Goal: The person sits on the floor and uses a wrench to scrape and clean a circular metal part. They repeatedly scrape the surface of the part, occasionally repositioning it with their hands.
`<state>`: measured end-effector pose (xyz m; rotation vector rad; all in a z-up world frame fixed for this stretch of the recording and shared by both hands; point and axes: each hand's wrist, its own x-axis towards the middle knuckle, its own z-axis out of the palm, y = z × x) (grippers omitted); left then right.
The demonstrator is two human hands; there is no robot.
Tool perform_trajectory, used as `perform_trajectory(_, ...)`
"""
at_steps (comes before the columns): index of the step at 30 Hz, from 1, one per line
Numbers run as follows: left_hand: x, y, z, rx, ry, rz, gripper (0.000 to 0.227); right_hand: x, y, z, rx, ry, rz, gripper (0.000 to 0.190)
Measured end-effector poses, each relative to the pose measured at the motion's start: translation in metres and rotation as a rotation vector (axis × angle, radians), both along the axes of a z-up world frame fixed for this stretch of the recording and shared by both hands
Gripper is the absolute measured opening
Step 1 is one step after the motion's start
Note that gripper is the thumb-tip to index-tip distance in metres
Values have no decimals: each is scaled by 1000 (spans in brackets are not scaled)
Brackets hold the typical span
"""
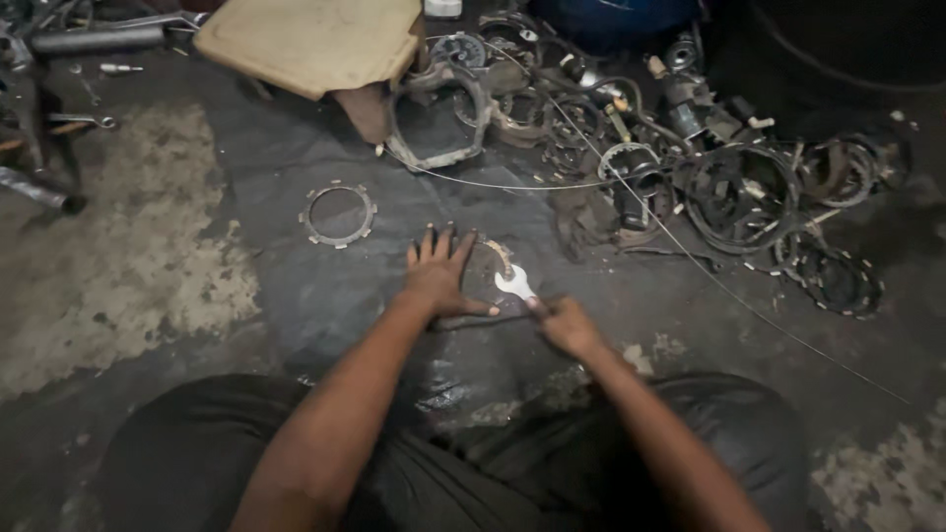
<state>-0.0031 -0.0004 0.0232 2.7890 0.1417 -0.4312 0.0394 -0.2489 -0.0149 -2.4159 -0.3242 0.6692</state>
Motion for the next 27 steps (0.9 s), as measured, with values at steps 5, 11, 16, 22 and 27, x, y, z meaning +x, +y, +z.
perform_trajectory(5, 7, 3, -6, -23, 12, -2, 147, 15, -3, 41, 341, -312, -270, 44)
perform_trajectory(11, 1, 2, -16, -16, -36, 20, 143, -5, -5, 49, -313, -176, 59, 52)
perform_trajectory(16, -5, 3, -25, -66, -30, 45, 138, 2, -10, 50, 268, -383, -185, 51)
perform_trajectory(22, 14, 3, -12, -42, -63, 26, 140, 10, -6, 60, -63, -385, -10, 54)
perform_trajectory(27, 3, 2, -18, -44, -53, 24, 142, -14, -5, 49, -70, -323, 109, 36)
